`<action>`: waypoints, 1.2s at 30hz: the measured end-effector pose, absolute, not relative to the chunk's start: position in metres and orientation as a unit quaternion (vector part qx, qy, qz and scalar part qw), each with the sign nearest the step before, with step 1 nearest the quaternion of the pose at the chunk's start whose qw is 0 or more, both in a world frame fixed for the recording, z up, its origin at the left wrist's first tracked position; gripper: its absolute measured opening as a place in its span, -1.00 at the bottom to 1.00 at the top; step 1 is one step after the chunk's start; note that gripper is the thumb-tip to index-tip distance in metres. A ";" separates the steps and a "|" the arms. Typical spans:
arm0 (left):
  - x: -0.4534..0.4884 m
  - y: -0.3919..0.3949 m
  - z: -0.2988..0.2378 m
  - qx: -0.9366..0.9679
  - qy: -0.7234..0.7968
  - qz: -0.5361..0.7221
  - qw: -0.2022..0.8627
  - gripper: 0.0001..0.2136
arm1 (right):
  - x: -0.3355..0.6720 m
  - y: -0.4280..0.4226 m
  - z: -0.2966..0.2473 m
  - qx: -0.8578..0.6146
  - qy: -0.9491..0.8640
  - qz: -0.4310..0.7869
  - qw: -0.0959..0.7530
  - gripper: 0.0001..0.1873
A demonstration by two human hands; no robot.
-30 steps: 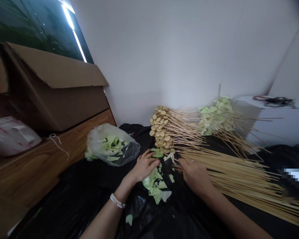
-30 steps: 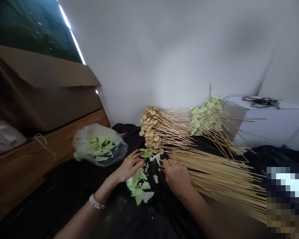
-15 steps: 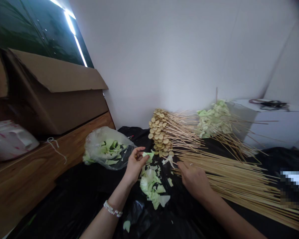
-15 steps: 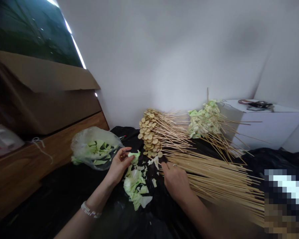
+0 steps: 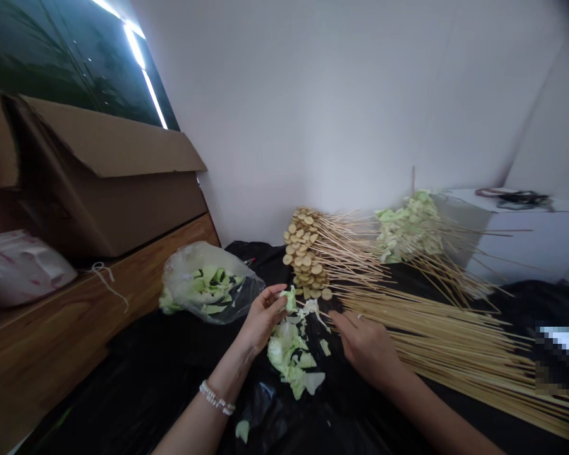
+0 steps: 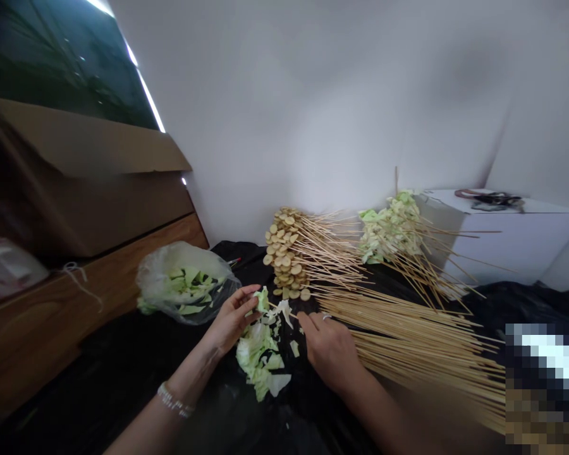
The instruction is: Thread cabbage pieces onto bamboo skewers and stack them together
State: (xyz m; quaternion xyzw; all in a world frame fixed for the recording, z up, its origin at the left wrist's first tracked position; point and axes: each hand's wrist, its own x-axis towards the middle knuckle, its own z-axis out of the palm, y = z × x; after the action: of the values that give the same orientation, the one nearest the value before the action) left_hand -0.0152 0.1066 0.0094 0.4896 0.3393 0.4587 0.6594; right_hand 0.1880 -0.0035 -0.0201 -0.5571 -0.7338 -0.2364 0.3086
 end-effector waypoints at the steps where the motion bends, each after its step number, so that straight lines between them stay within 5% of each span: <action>1: -0.015 0.106 0.010 0.495 0.334 0.451 0.663 -0.60 | 0.188 -0.004 -0.020 -0.555 -0.734 -0.235 0.311 -0.67; 9: -0.015 0.102 0.012 0.530 0.275 0.372 0.711 -0.62 | 0.188 -0.003 -0.021 -0.546 -0.736 -0.217 0.335 -0.66; 16: -0.013 0.105 0.007 0.563 0.330 0.452 0.608 -0.71 | 0.188 -0.003 -0.021 -0.542 -0.737 -0.225 0.335 -0.65; 22: -0.011 0.100 0.010 0.524 0.313 0.412 0.676 -0.69 | 0.187 -0.004 -0.019 -0.540 -0.740 -0.240 0.321 -0.67; 36: -0.007 0.101 0.012 0.464 0.357 0.506 0.633 -0.66 | 0.187 -0.005 -0.021 -0.564 -0.730 -0.227 0.312 -0.67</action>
State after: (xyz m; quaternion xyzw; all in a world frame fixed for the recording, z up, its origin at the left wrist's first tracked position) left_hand -0.0071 0.1014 0.0119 0.4639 0.3566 0.5063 0.6335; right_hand 0.1865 -0.0048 -0.0212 -0.5644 -0.7297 -0.2274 0.3119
